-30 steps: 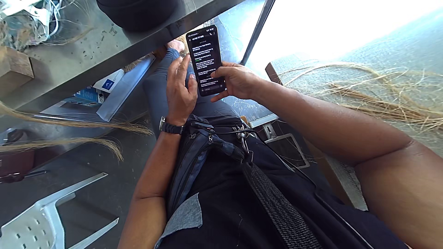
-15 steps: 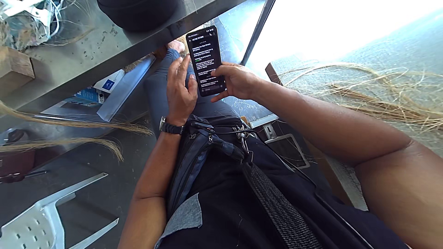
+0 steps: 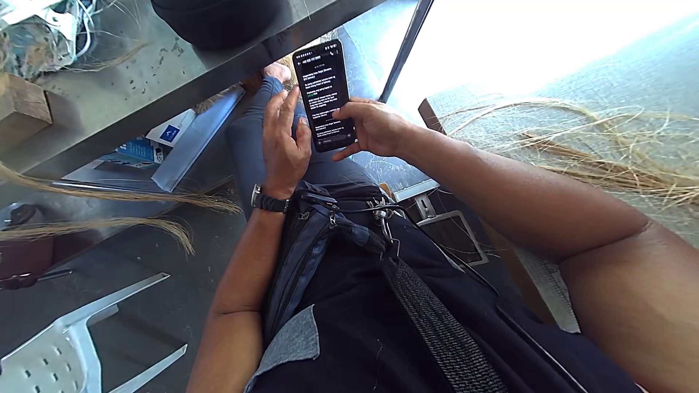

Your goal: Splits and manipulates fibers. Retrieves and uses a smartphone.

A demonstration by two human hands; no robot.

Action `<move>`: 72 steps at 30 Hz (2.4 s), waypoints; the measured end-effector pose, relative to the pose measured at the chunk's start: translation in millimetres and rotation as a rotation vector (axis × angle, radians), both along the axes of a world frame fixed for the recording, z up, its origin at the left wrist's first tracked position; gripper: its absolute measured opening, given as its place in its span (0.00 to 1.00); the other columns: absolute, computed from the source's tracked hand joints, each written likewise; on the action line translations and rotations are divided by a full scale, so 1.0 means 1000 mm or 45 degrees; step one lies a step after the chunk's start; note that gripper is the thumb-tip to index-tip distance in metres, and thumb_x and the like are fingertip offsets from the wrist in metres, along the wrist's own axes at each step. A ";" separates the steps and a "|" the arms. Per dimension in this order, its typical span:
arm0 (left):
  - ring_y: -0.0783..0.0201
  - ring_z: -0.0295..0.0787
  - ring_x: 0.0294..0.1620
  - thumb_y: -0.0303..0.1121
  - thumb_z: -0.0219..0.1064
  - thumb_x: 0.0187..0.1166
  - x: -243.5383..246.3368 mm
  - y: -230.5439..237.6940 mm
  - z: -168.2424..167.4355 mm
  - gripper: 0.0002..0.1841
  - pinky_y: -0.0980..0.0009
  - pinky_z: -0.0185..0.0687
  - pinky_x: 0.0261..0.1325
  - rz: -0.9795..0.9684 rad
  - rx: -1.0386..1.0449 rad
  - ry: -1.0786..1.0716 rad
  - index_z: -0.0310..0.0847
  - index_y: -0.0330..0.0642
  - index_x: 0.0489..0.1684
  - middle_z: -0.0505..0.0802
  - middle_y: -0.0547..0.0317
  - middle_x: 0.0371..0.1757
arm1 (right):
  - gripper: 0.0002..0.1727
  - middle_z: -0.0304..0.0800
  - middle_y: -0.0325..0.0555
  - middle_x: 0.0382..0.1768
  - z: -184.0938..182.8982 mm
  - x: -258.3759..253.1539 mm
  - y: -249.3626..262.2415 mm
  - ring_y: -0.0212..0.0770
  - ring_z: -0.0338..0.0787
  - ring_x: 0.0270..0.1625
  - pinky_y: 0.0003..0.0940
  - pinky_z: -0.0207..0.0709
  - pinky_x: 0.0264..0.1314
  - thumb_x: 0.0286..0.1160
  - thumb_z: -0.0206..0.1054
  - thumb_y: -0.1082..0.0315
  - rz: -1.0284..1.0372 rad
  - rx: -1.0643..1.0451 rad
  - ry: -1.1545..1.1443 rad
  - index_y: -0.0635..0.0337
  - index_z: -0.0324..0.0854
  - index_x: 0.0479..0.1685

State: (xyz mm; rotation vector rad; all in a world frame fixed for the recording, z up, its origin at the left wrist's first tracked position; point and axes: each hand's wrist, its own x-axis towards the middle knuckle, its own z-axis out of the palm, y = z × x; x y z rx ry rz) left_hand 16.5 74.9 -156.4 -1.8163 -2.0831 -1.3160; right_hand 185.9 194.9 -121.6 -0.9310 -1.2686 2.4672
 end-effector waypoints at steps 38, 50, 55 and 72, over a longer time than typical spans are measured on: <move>0.44 0.66 0.86 0.37 0.63 0.82 0.004 -0.002 0.004 0.18 0.51 0.67 0.85 -0.160 -0.026 0.050 0.88 0.50 0.69 0.73 0.35 0.83 | 0.31 0.87 0.54 0.65 -0.003 0.001 0.009 0.56 0.92 0.61 0.60 0.90 0.52 0.91 0.46 0.38 -0.033 -0.035 0.085 0.48 0.71 0.78; 0.40 0.47 0.94 0.53 0.64 0.83 0.007 0.001 0.001 0.15 0.38 0.46 0.91 -0.350 -0.168 0.345 0.93 0.72 0.60 0.66 0.43 0.91 | 0.33 0.87 0.53 0.66 -0.004 0.000 0.016 0.56 0.92 0.60 0.58 0.89 0.54 0.89 0.44 0.34 -0.225 -0.084 0.132 0.43 0.67 0.82; 0.40 0.42 0.96 0.58 0.61 0.83 0.008 0.001 0.000 0.18 0.37 0.38 0.92 -0.357 -0.242 0.389 0.90 0.77 0.64 0.61 0.46 0.94 | 0.34 0.87 0.54 0.66 -0.003 0.000 0.014 0.57 0.92 0.61 0.59 0.89 0.55 0.89 0.42 0.34 -0.202 -0.075 0.139 0.43 0.66 0.83; 0.40 0.52 0.93 0.54 0.65 0.82 0.006 0.001 0.002 0.16 0.42 0.50 0.91 -0.323 -0.117 0.297 0.94 0.66 0.59 0.70 0.39 0.88 | 0.34 0.87 0.51 0.65 -0.002 0.001 0.013 0.54 0.91 0.62 0.59 0.87 0.56 0.89 0.42 0.33 -0.211 -0.059 0.136 0.43 0.68 0.81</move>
